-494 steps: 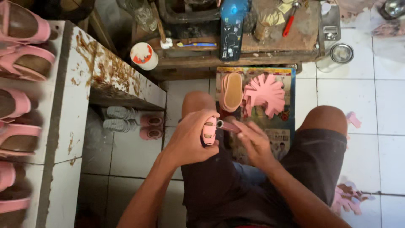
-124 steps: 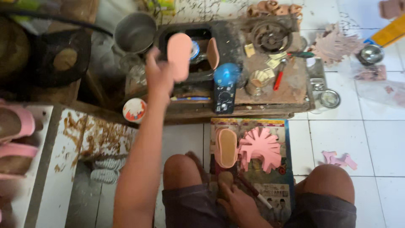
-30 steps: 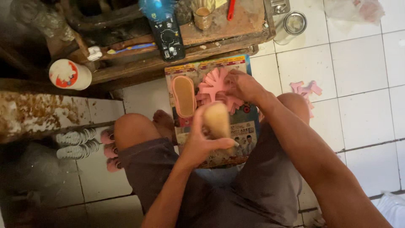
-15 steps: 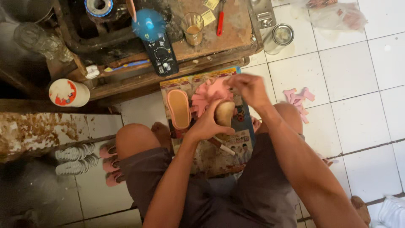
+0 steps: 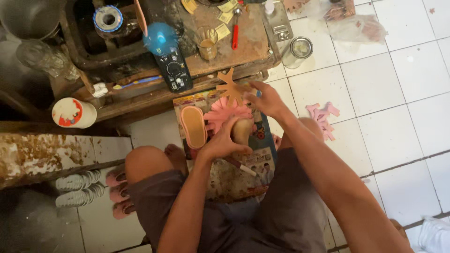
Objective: The person sits on the floor of a small sandal workshop and assembles pink foam sandals by hand. He stretches a fringed foam upper over a wooden shoe last, presses and folds the straps onto the sole, presses the edges down, briefly heats a sole over a small burner, and handles finished sandals and spare uppers on the work board.
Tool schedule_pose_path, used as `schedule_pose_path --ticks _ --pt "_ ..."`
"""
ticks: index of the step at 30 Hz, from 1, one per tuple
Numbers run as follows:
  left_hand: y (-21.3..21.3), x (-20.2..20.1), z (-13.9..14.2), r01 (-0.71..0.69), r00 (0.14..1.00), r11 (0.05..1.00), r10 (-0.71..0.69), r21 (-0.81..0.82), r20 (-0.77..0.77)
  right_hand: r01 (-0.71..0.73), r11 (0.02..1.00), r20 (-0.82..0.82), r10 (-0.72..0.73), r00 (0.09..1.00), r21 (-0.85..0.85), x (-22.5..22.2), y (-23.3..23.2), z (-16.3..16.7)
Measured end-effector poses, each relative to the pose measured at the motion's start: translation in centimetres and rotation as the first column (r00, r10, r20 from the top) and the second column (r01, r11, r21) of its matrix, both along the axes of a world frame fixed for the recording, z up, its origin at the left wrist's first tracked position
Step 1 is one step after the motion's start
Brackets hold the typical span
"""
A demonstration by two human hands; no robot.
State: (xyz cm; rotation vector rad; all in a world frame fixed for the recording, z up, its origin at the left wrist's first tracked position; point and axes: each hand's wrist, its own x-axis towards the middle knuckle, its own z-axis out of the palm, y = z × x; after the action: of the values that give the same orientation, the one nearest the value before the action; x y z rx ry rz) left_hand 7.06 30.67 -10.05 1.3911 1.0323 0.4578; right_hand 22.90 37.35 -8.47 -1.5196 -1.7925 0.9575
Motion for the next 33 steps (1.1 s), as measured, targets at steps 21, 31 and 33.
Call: schedule_pose_path --ticks 21,31,33 --pt "-0.6 -1.8 -1.7 -0.323 0.593 0.771 0.617 -0.549 0.518 0.253 0.962 -0.002 -0.254 0.967 0.102 6.0 -7.1 2.9" --pt "-11.7 -1.9 3.6 -0.444 0.575 0.851 0.511 -0.281 0.639 0.078 0.784 0.046 -0.136 0.990 0.616 -1.1 -22.5 -0.3" --pt "-13.6 -1.8 4.5 -0.426 0.595 0.873 0.469 -0.240 0.653 0.141 0.754 -0.019 -0.169 0.985 0.642 -1.6 -23.9 -0.2"
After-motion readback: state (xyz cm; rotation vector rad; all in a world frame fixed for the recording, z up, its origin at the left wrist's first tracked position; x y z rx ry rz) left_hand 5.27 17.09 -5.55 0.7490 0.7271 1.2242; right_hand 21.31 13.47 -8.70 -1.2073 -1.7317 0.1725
